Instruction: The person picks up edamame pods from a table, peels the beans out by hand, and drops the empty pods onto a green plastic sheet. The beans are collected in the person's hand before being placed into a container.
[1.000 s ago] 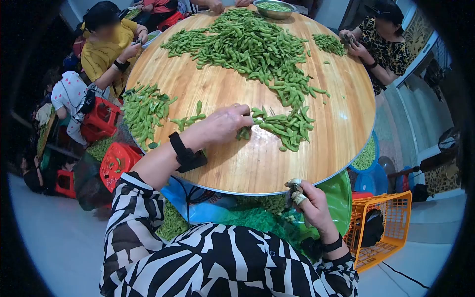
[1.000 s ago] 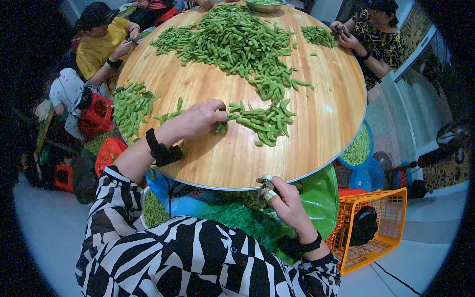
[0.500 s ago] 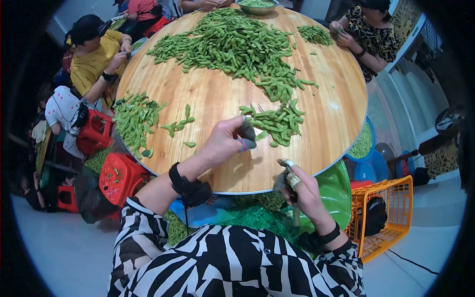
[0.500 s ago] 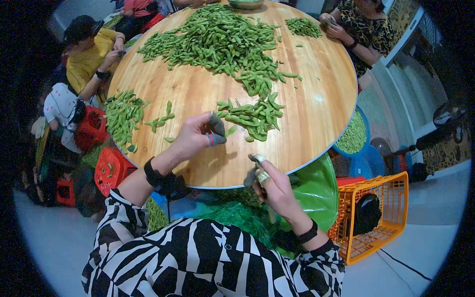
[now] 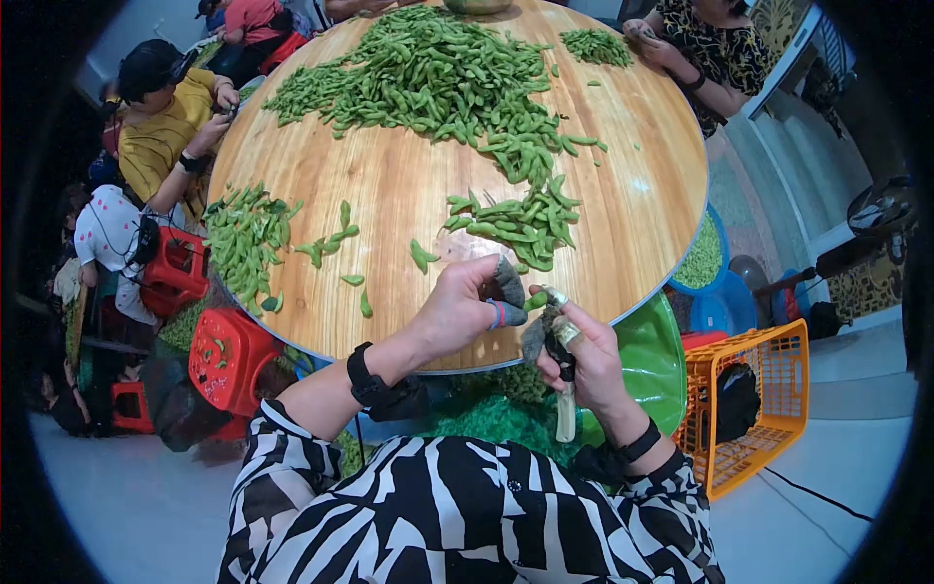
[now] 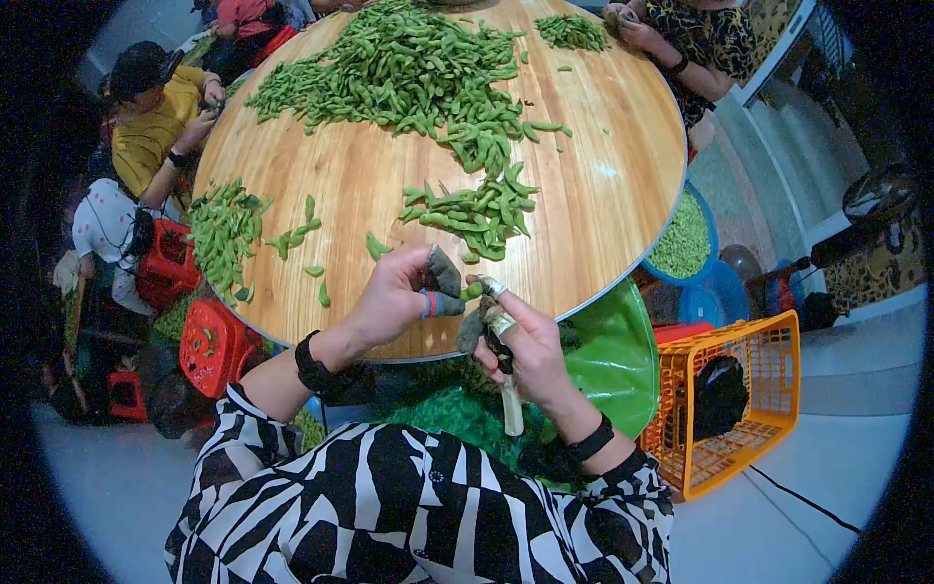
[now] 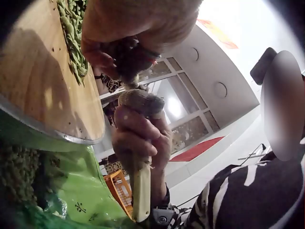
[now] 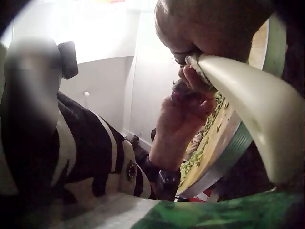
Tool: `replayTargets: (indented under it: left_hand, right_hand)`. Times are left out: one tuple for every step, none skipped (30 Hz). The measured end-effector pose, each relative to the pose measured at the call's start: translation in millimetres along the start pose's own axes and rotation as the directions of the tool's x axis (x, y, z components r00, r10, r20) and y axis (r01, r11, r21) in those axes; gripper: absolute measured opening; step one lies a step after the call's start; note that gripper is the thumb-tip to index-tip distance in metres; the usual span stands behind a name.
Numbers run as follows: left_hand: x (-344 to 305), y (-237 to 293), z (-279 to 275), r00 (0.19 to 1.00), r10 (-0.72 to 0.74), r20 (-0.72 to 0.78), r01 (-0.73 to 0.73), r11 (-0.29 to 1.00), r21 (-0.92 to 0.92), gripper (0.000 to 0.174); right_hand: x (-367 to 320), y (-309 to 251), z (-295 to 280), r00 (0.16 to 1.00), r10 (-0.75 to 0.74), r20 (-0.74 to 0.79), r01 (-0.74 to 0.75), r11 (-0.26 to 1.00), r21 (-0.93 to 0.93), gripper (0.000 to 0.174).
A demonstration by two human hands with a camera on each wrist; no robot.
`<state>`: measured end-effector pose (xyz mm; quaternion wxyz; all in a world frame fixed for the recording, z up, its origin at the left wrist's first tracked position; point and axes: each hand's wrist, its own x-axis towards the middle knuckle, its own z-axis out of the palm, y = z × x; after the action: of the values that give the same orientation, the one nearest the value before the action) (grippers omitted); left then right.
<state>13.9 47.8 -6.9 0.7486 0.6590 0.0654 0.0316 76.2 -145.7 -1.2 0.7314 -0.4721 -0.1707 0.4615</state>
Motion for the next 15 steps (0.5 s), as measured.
replayTargets:
  left_hand:
    - [-0.3,-0.1,1.6,1.000,0.012,-0.004,-0.012,1.000,-0.004,0.017]
    - [-0.6,-0.1,2.2,1.000,0.024,-0.009,-0.024,1.000,-0.008,0.017]
    - [-0.8,-0.6,1.5,1.000,0.023,-0.011,-0.023,1.000,-0.008,0.017]
    - [-0.4,-1.6,0.6,1.000,0.016,-0.007,-0.015,1.000,0.021,0.017]
    - [-0.2,-2.2,0.3,1.000,0.008,-0.003,-0.008,0.999,0.050,0.016]
    - [-0.6,-1.0,0.9,1.000,0.009,-0.003,-0.008,0.999,0.050,0.016]
    - [-1.2,1.2,2.1,1.000,0.006,0.002,-0.006,1.000,0.024,0.016]
    - [-1.6,2.2,3.3,1.000,0.003,0.007,-0.003,1.000,-0.002,0.016]
    - [-1.9,1.9,4.1,1.000,0.003,0.007,-0.003,1.000,-0.002,0.016]
    - [-2.3,1.6,4.9,1.000,0.005,0.011,-0.004,1.000,-0.020,0.016]
    - [-2.6,1.6,5.1,1.000,0.007,0.015,-0.006,0.999,-0.038,0.016]
    - [-2.9,2.0,4.6,1.000,0.007,0.014,-0.007,0.999,-0.038,0.016]
    - [-3.3,2.7,3.6,1.000,-0.003,0.022,0.003,1.000,-0.012,0.015]
    - [-3.4,3.1,3.1,0.999,-0.013,0.030,0.013,1.000,0.014,0.015]
    - [-3.2,2.2,2.9,1.000,-0.013,0.029,0.012,1.000,0.014,0.015]
  right_hand:
    - [0.3,0.8,-1.3,1.000,-0.015,0.001,0.015,1.000,-0.027,0.044]
    - [0.3,0.2,-1.1,1.000,-0.014,0.002,0.014,1.000,-0.027,0.044]
    - [-0.1,-0.8,-0.5,1.000,-0.019,0.017,0.019,1.000,-0.024,0.043]
    - [-0.5,-1.4,-0.3,0.999,-0.024,0.032,0.025,0.999,-0.021,0.043]
    - [-0.9,-1.0,-0.6,0.999,-0.023,0.033,0.024,0.999,-0.022,0.043]
    - [-1.5,-0.3,-1.0,0.999,-0.022,0.031,0.023,0.999,-0.028,0.043]
    - [-2.0,0.2,-1.4,0.999,-0.021,0.028,0.022,0.999,-0.035,0.042]
    - [-2.4,0.0,-2.3,0.999,-0.021,0.027,0.022,0.999,-0.035,0.042]
    - [-2.4,-0.4,-3.2,0.999,-0.018,0.027,0.019,0.999,-0.037,0.043]
    - [-2.2,-0.5,-3.3,1.000,-0.015,0.027,0.016,0.999,-0.039,0.044]
    - [-2.2,-0.8,-2.7,0.999,-0.015,0.028,0.016,0.999,-0.039,0.044]
    - [-2.4,-1.8,-1.9,1.000,-0.018,0.026,0.019,0.999,-0.046,0.044]
    - [-2.5,-2.6,-1.3,1.000,-0.020,0.023,0.022,0.998,-0.053,0.044]
    - [-2.7,-3.0,-1.1,1.000,-0.021,0.024,0.022,0.998,-0.054,0.044]
    - [-3.2,-3.3,-1.1,0.999,-0.028,0.030,0.030,0.997,-0.070,0.045]
